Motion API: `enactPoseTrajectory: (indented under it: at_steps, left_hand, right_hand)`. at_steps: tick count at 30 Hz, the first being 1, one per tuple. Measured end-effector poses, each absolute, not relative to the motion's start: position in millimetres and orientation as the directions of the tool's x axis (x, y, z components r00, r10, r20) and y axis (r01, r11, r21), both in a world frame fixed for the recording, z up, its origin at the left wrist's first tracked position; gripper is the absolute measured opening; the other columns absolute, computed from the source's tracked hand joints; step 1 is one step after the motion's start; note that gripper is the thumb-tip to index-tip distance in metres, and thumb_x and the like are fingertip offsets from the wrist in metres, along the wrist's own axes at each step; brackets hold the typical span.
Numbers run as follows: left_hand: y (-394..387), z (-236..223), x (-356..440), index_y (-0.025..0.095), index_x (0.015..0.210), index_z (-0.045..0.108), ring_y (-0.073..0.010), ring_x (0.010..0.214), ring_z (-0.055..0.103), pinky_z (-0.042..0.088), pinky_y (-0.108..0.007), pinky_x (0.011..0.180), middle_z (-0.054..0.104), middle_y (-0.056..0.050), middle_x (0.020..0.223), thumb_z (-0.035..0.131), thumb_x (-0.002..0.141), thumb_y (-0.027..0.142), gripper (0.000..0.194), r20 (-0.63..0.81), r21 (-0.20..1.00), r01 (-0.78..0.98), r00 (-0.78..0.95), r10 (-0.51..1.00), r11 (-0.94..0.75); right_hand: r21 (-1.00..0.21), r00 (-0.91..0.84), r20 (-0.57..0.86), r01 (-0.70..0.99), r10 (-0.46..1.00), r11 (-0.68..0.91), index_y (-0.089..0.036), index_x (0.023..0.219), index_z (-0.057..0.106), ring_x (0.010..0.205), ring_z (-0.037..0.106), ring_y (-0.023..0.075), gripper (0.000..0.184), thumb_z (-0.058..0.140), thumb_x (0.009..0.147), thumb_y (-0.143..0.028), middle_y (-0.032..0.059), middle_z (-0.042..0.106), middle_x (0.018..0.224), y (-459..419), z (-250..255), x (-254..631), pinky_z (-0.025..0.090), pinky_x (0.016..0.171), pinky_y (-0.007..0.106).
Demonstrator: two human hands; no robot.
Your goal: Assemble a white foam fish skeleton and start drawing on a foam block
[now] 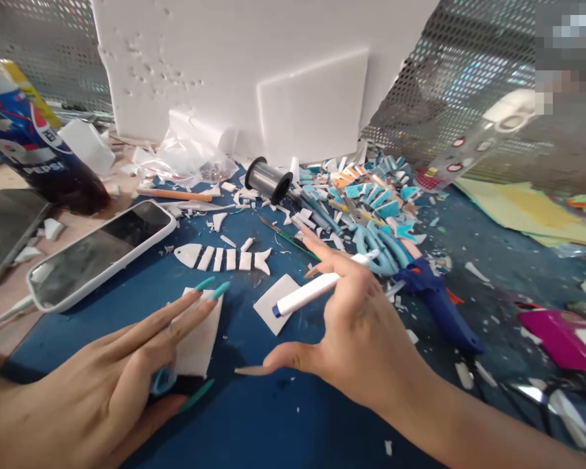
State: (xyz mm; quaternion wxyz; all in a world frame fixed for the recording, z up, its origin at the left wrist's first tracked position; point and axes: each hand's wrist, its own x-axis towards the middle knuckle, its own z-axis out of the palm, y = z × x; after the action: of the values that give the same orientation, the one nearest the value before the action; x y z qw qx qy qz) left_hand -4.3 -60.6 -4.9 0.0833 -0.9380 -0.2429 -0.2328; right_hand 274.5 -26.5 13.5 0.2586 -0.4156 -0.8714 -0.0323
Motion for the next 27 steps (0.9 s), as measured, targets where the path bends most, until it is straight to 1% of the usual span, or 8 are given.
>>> enactPoseTrajectory:
  at_steps: [4,8,11,13,16,19,22,27]
  left_hand:
    - [-83.5,-23.5,-9.8,0.016,0.086,0.055,-0.0282,0.133,0.048,0.055,-0.036,0.102,0.061,-0.009,0.133,0.043,0.094,0.015,0.014,0.593,-0.069,0.502,0.716,0.369,-0.862]
    - [-97.9,-32.3,-12.8,0.017,0.099,0.063,-0.0214,0.113,0.066,0.062,-0.029,0.088,0.066,0.0,0.127,0.043,0.099,0.024,0.021,0.635,-0.092,0.576,0.662,0.397,-0.812]
    - [-89.4,-18.7,-12.7,0.014,0.097,0.062,-0.0194,0.097,0.073,0.064,-0.028,0.08,0.076,0.0,0.104,0.039,0.099,0.016,0.023,0.631,-0.09,0.496,0.699,0.336,-0.863]
    - [-80.2,-6.1,-11.8,0.014,0.097,0.062,-0.0167,0.095,0.073,0.063,-0.023,0.079,0.076,0.001,0.104,0.043,0.097,0.014,0.019,0.569,-0.134,0.343,0.795,0.212,-0.93]
    - [-72.8,4.4,-9.7,0.015,0.09,0.059,-0.0156,0.098,0.072,0.062,-0.022,0.08,0.076,0.001,0.103,0.038,0.097,0.01,0.023,0.568,-0.119,0.361,0.789,0.235,-0.925]
    - [-76.3,1.0,-7.6,0.018,0.075,0.05,-0.0221,0.091,0.074,0.065,-0.027,0.07,0.077,-0.003,0.097,0.045,0.093,0.013,0.02,0.62,-0.176,0.435,0.746,0.243,-0.883]
    - [-84.1,-9.1,-7.4,0.018,0.079,0.049,-0.0267,0.094,0.074,0.066,-0.031,0.066,0.076,-0.008,0.102,0.049,0.091,0.015,0.012,0.582,-0.213,0.519,0.748,0.319,-0.828]
    - [-90.6,-19.9,-10.9,0.018,0.089,0.054,-0.0252,0.115,0.065,0.063,-0.03,0.08,0.069,-0.009,0.12,0.048,0.09,0.014,0.007,0.544,-0.147,0.505,0.76,0.357,-0.851]
  right_hand:
    - [-0.39,-0.582,0.484,0.526,0.654,0.756,-0.023,0.095,0.037,0.119,0.06,0.0324,0.049,0.079,0.073,-0.036,0.0221,0.064,0.123,-29.3,7.0,270.7,0.05,0.1,0.05]
    - [-0.299,-0.677,0.442,0.508,0.589,0.808,-0.024,0.078,0.039,0.113,0.064,0.0256,0.035,0.073,0.074,-0.014,0.0132,0.071,0.114,-32.5,1.7,266.3,0.055,0.093,0.042]
    - [-0.251,-0.683,0.475,0.5,0.555,0.829,-0.023,0.073,0.039,0.107,0.066,0.0238,0.034,0.07,0.074,-0.01,0.0137,0.072,0.108,-33.2,-0.8,263.7,0.056,0.089,0.042]
    - [-0.254,-0.671,0.496,0.494,0.55,0.832,-0.023,0.075,0.04,0.106,0.066,0.0243,0.033,0.07,0.073,-0.009,0.0137,0.072,0.107,-33.3,-3.2,262.6,0.055,0.088,0.044]
    - [-0.249,-0.686,0.497,0.474,0.531,0.845,-0.022,0.074,0.041,0.11,0.063,0.0262,0.034,0.072,0.07,-0.01,0.013,0.071,0.109,-33.7,-6.5,262.6,0.053,0.092,0.048]
    - [-0.2,-0.691,0.525,0.468,0.497,0.861,-0.023,0.071,0.043,0.107,0.064,0.0244,0.031,0.07,0.069,-0.008,0.0103,0.073,0.103,-35.3,-6.5,265.5,0.053,0.092,0.044]
    - [-0.157,-0.667,0.58,0.472,0.468,0.868,-0.025,0.072,0.046,0.095,0.067,0.0201,0.022,0.06,0.076,-0.008,0.0047,0.074,0.094,-39.1,-4.3,270.5,0.056,0.085,0.039]
    - [-0.115,-0.668,0.589,0.488,0.455,0.865,-0.031,0.084,0.059,0.082,0.07,0.0206,0.018,0.043,0.089,-0.023,0.0017,0.075,0.089,-49.5,-5.0,274.4,0.057,0.079,0.038]
